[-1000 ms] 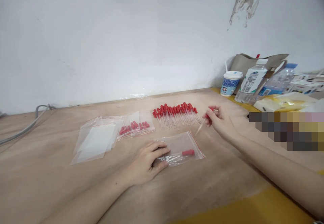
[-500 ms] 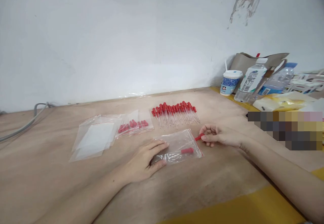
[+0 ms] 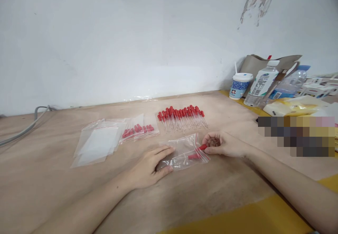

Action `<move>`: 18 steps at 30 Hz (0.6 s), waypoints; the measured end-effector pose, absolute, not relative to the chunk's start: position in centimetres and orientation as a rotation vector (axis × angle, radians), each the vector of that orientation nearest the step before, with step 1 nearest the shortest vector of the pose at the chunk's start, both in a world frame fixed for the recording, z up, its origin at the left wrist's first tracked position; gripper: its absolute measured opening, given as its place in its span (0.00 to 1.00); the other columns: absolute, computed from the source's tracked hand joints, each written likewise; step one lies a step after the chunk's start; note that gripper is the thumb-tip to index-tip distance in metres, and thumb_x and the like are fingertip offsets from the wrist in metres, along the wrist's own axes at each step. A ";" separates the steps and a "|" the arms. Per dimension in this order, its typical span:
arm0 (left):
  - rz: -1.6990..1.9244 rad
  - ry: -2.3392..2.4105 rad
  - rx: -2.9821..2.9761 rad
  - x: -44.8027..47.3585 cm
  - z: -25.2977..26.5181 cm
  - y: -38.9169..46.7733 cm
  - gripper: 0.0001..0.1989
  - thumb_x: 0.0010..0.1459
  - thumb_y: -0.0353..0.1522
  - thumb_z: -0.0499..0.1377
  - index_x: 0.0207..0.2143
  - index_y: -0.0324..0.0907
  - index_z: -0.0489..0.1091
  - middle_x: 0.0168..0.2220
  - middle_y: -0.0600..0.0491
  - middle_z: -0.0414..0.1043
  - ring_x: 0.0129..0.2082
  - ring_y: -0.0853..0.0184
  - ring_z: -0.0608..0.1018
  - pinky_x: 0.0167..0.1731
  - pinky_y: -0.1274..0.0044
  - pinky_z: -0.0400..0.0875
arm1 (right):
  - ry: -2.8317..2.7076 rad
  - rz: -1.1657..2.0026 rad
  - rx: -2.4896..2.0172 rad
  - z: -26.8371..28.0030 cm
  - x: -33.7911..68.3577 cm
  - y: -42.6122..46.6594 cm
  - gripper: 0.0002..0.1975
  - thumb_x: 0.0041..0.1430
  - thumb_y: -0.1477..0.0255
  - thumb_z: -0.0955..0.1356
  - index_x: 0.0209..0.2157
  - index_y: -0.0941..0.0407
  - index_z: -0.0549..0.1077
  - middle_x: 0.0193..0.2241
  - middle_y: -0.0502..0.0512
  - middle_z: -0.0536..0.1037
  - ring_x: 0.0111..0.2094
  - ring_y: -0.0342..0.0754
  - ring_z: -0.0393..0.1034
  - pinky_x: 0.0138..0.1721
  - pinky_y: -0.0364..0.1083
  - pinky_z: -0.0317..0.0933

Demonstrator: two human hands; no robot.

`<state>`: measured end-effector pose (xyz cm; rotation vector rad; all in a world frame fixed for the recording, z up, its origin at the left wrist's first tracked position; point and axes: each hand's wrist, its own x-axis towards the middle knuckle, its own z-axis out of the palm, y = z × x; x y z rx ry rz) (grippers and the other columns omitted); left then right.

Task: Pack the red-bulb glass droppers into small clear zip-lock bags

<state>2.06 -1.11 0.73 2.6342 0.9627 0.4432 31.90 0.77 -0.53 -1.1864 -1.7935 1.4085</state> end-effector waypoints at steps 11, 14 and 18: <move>0.416 0.985 2.626 2.2 1.0 -1.1 0.23 0.59 0.39 0.52 0.56 0.45 0.57 0.56 0.50 0.61 0.55 0.61 0.64 0.53 0.66 0.60 | -1.873 1.207 -1.336 0.8 32.3 1.0 0.14 0.44 0.63 0.70 0.28 0.58 0.69 0.20 0.46 0.67 0.20 0.37 0.57 0.21 0.40 0.50; 0.420 0.985 2.629 2.3 0.9 -1.1 0.24 0.59 0.40 0.52 0.56 0.45 0.58 0.56 0.50 0.61 0.55 0.61 0.64 0.53 0.66 0.60 | -1.978 1.107 -1.289 0.3 32.0 1.1 0.12 0.45 0.64 0.70 0.29 0.58 0.71 0.17 0.45 0.64 0.19 0.37 0.53 0.20 0.40 0.46; 0.439 0.967 2.625 2.3 0.8 -1.1 0.23 0.59 0.40 0.52 0.56 0.45 0.57 0.56 0.50 0.60 0.55 0.61 0.64 0.54 0.66 0.59 | -2.064 1.134 -1.261 0.3 31.8 1.4 0.12 0.45 0.64 0.70 0.28 0.59 0.74 0.15 0.45 0.62 0.18 0.36 0.50 0.19 0.40 0.44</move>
